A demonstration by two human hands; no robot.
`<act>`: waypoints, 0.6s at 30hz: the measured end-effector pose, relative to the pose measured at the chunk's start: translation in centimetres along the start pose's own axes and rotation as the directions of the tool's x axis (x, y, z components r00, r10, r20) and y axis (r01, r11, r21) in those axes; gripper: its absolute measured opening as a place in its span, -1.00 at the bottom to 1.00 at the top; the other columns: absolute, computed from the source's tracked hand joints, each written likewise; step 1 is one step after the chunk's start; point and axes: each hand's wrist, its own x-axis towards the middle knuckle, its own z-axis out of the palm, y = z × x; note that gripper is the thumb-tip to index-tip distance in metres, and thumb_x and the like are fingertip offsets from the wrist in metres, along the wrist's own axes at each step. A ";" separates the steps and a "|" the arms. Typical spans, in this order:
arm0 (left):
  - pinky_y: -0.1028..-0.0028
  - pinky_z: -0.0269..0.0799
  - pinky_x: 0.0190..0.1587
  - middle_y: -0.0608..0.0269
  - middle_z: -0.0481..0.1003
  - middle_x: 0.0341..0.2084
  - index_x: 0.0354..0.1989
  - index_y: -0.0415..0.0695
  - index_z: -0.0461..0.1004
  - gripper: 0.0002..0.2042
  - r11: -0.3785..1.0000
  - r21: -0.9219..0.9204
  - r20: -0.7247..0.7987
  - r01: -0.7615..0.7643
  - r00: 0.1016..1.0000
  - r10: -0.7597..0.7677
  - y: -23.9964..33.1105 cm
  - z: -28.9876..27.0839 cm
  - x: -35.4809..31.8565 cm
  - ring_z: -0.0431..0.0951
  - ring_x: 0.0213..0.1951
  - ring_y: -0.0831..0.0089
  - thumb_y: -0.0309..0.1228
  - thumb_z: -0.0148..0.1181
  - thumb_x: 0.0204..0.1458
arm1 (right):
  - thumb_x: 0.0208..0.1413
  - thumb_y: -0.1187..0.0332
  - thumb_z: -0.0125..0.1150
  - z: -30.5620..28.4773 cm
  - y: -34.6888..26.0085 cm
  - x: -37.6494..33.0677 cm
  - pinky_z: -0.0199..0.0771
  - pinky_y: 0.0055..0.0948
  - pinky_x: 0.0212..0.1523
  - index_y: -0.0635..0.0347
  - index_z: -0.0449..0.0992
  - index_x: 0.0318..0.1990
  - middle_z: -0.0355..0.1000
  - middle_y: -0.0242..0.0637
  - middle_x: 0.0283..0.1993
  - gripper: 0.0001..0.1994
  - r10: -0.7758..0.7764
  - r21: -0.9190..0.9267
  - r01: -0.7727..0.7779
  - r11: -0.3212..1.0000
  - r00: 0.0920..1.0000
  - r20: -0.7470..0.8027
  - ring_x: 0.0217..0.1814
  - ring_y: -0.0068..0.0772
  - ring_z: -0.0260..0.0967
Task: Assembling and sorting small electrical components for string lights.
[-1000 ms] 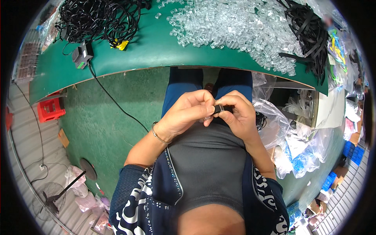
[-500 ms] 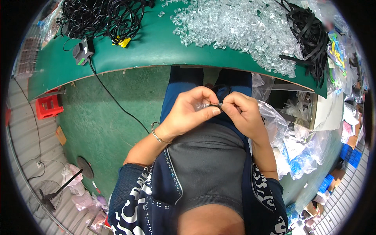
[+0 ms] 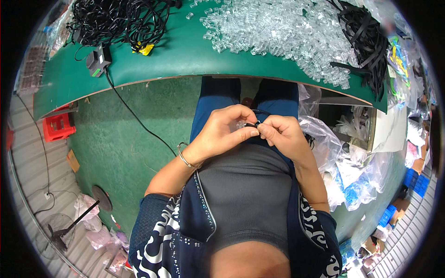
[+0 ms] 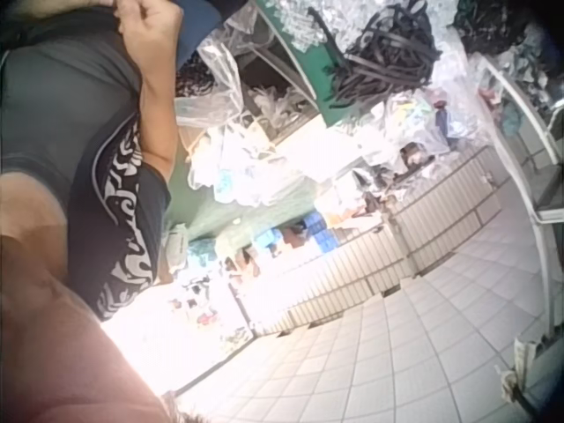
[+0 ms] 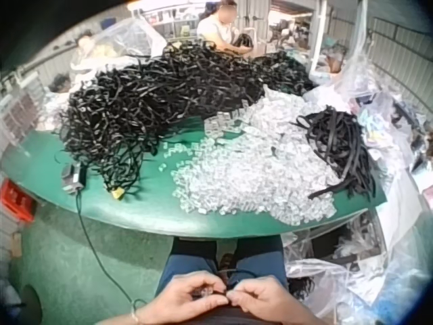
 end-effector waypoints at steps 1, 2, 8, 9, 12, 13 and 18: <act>0.60 0.27 -0.41 0.35 0.43 -0.55 -0.43 -0.23 0.43 -0.80 0.997 0.082 0.027 0.003 1.000 -0.006 -0.1 -0.1 0.0 0.37 -0.46 0.62 -0.38 0.26 -0.13 | 0.06 0.39 0.12 0.1 -0.1 0.0 0.11 -0.70 -0.62 0.30 0.41 -0.55 0.28 -0.51 -0.65 -0.80 -0.052 -0.038 0.052 0.998 0.999 -0.015 -0.62 -0.78 0.14; 0.60 0.27 -0.41 0.35 0.43 -0.55 -0.43 -0.23 0.43 -0.80 0.997 0.082 0.029 0.004 1.000 -0.006 0.0 -0.2 0.2 0.37 -0.46 0.62 -0.38 0.26 -0.13 | 0.06 0.39 0.12 0.1 -0.2 0.0 0.11 -0.71 -0.63 0.29 0.41 -0.55 0.27 -0.51 -0.66 -0.80 -0.105 -0.077 0.102 0.992 0.994 -0.027 -0.62 -0.79 0.13; 0.56 0.23 -0.47 0.28 0.47 -0.60 -0.47 -0.26 0.48 -0.84 0.984 -0.092 0.372 0.150 0.922 -0.106 1.5 -1.5 0.4 0.39 -0.51 0.59 -0.39 0.21 -0.08 | 0.07 0.40 0.07 0.0 -1.0 0.2 0.07 -0.70 -0.67 0.29 0.36 -0.59 0.28 -0.47 -0.70 -0.77 -0.235 0.074 0.225 0.972 0.957 0.173 -0.69 -0.74 0.13; 0.57 0.28 -0.50 0.29 0.46 -0.67 -0.49 -0.26 0.50 -0.78 0.988 -0.111 0.320 0.110 0.945 -0.069 1.3 -1.3 0.3 0.38 -0.56 0.65 -0.32 0.21 -0.05 | 0.07 0.40 0.07 0.1 -1.0 0.3 0.07 -0.70 -0.67 0.29 0.36 -0.59 0.28 -0.47 -0.70 -0.77 -0.236 0.076 0.225 0.971 0.956 0.175 -0.69 -0.74 0.13; 0.61 0.29 -0.48 0.27 0.47 -0.66 -0.51 -0.28 0.50 -0.79 0.934 -0.135 0.428 0.331 0.870 -0.246 2.3 -2.1 0.7 0.40 -0.54 0.65 -0.35 0.22 -0.06 | 0.06 0.41 0.05 0.6 -1.4 0.3 0.06 -0.71 -0.68 0.28 0.35 -0.61 0.28 -0.44 -0.71 -0.77 -0.275 0.083 0.264 0.961 0.942 0.192 -0.70 -0.73 0.13; 0.61 0.29 -0.48 0.27 0.47 -0.66 -0.51 -0.28 0.50 -0.79 0.934 -0.136 0.429 0.331 0.869 -0.246 2.2 -2.0 0.6 0.40 -0.54 0.65 -0.35 0.22 -0.06 | 0.05 0.40 0.07 0.6 -1.6 0.2 0.05 -0.71 -0.70 0.27 0.35 -0.62 0.28 -0.42 -0.71 -0.76 -0.165 0.152 0.139 0.978 0.971 0.175 -0.71 -0.74 0.13; 0.65 0.28 -0.52 0.29 0.46 -0.66 -0.57 -0.29 0.47 -0.85 0.929 -0.327 0.389 0.172 0.920 -0.034 1.3 -1.0 0.0 0.41 -0.58 0.66 -0.47 0.15 -0.05 | 0.05 0.38 0.07 0.7 -0.9 0.1 0.03 -0.71 -0.71 0.22 0.36 -0.62 0.28 -0.45 -0.70 -0.77 -0.133 0.371 0.041 0.928 0.965 0.225 -0.71 -0.77 0.11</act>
